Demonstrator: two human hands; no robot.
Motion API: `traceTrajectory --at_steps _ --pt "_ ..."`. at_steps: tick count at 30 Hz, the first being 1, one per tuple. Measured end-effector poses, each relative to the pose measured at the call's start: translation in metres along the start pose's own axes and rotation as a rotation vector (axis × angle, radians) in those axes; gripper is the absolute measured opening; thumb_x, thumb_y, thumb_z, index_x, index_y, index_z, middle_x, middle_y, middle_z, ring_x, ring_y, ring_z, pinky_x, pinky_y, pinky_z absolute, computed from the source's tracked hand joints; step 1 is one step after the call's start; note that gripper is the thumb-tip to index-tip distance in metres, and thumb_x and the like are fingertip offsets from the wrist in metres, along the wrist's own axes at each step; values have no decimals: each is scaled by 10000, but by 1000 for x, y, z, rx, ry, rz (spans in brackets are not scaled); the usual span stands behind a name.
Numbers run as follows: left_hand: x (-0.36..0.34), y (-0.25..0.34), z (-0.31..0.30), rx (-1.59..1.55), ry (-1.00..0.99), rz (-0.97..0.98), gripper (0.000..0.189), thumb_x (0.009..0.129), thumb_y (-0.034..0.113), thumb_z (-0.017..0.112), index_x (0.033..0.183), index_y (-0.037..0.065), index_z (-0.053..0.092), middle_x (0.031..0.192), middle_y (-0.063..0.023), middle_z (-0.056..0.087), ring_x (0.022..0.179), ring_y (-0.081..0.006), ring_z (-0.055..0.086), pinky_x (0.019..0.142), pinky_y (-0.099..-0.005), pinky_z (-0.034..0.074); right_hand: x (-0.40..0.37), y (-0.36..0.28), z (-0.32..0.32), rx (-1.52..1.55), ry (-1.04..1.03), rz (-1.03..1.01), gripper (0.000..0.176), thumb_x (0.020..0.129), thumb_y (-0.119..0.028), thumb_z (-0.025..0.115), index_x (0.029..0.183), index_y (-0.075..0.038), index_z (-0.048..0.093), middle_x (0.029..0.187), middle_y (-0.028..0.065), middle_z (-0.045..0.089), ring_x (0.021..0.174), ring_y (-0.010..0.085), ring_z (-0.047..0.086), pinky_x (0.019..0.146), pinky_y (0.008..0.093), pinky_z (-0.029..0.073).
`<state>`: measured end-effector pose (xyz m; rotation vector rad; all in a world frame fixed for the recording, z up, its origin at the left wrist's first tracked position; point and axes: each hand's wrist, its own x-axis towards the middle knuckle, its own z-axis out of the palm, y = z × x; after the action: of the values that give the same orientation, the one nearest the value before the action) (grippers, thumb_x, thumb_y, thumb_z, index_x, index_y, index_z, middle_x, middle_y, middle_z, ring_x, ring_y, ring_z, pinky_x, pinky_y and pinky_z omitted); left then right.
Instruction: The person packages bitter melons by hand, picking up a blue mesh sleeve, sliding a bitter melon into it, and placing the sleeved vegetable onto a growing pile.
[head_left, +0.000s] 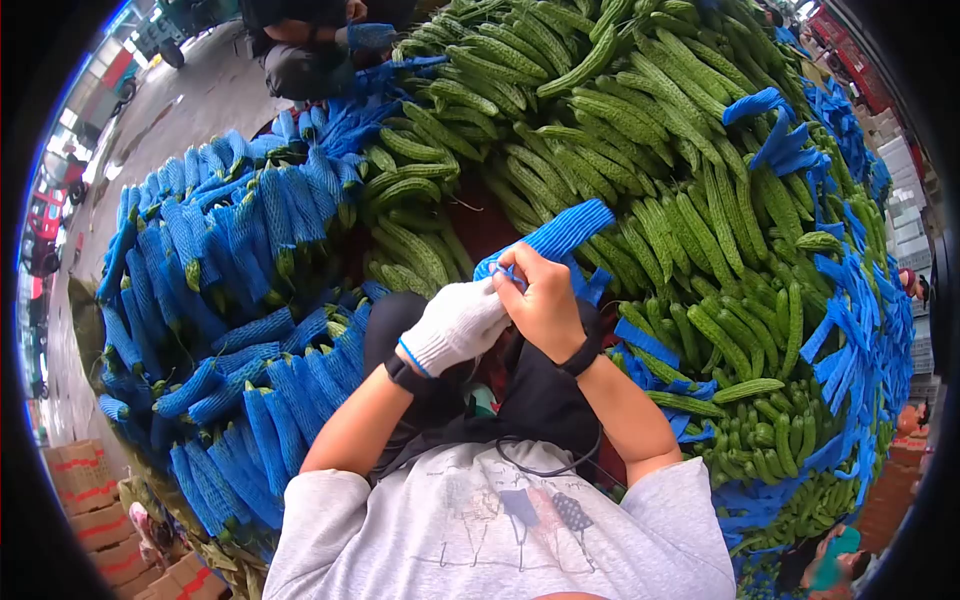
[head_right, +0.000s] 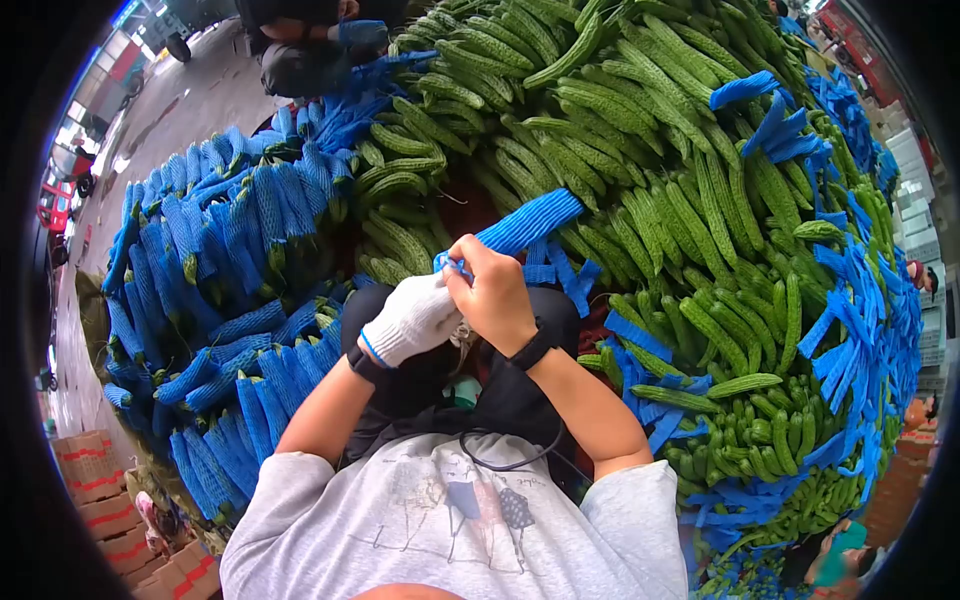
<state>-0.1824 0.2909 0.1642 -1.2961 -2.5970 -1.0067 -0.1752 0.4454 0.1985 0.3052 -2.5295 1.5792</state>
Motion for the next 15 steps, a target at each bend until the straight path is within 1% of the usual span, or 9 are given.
traceTrajectory --at_steps 2,4,5,6,9,10,12,13,15 --pt "-2 -27 35 -281 75 -163 165 777 119 625 935 86 591 819 -115 593 707 -311 613 604 -379 496 -2 -6 2 -27 -65 -119 115 808 -81 636 861 -19 554 730 177 608 673 338 618 596 387 476" --pt "7 -25 26 -280 129 -229 134 784 174 621 893 99 599 734 -105 591 686 -293 612 598 -367 489 -10 -7 11 -14 -106 -202 125 813 -87 638 881 -10 567 731 164 605 655 333 618 592 366 482" --pt "18 -33 32 -517 183 -338 147 806 187 605 911 84 607 777 -125 592 717 -302 601 638 -369 487 -12 -6 15 -29 -135 -193 122 828 -97 630 891 -13 568 734 162 607 637 337 609 599 376 491" --pt "24 -34 34 -396 298 -255 155 823 183 594 927 69 607 814 -131 598 748 -298 600 661 -364 487 -12 1 18 -72 -114 -199 142 812 -84 637 917 -20 566 757 160 609 664 337 613 614 385 494" --pt "-5 -64 66 28 130 -258 177 870 155 558 988 33 609 935 -140 610 856 -284 602 722 -354 488 -3 13 15 -269 -25 -217 298 723 -33 673 995 -43 552 876 141 603 802 327 601 690 392 496" --pt "-4 -63 65 -5 132 -299 195 858 131 559 1019 34 609 961 -144 614 888 -288 605 746 -357 488 3 13 12 -394 -28 -210 407 651 -6 684 1027 -58 538 937 117 567 893 321 556 760 392 471" --pt "-2 -61 61 -71 140 -380 256 834 84 561 1081 36 609 1013 -153 624 952 -297 610 794 -361 488 15 34 17 -464 41 -275 364 631 20 667 971 -45 554 915 109 542 894 316 531 796 402 440" --pt "-8 -65 67 201 127 -331 293 821 59 555 1110 35 599 1013 -155 625 959 -304 607 810 -370 486 18 49 19 -431 5 -277 346 631 29 659 955 -40 558 905 112 543 893 312 533 805 403 433" --pt "3 -77 49 267 148 -289 373 825 39 506 1194 6 544 1078 -145 620 998 -316 596 958 -451 417 24 59 27 -237 -67 -288 266 649 57 611 901 -10 563 899 134 564 865 329 552 772 400 456"
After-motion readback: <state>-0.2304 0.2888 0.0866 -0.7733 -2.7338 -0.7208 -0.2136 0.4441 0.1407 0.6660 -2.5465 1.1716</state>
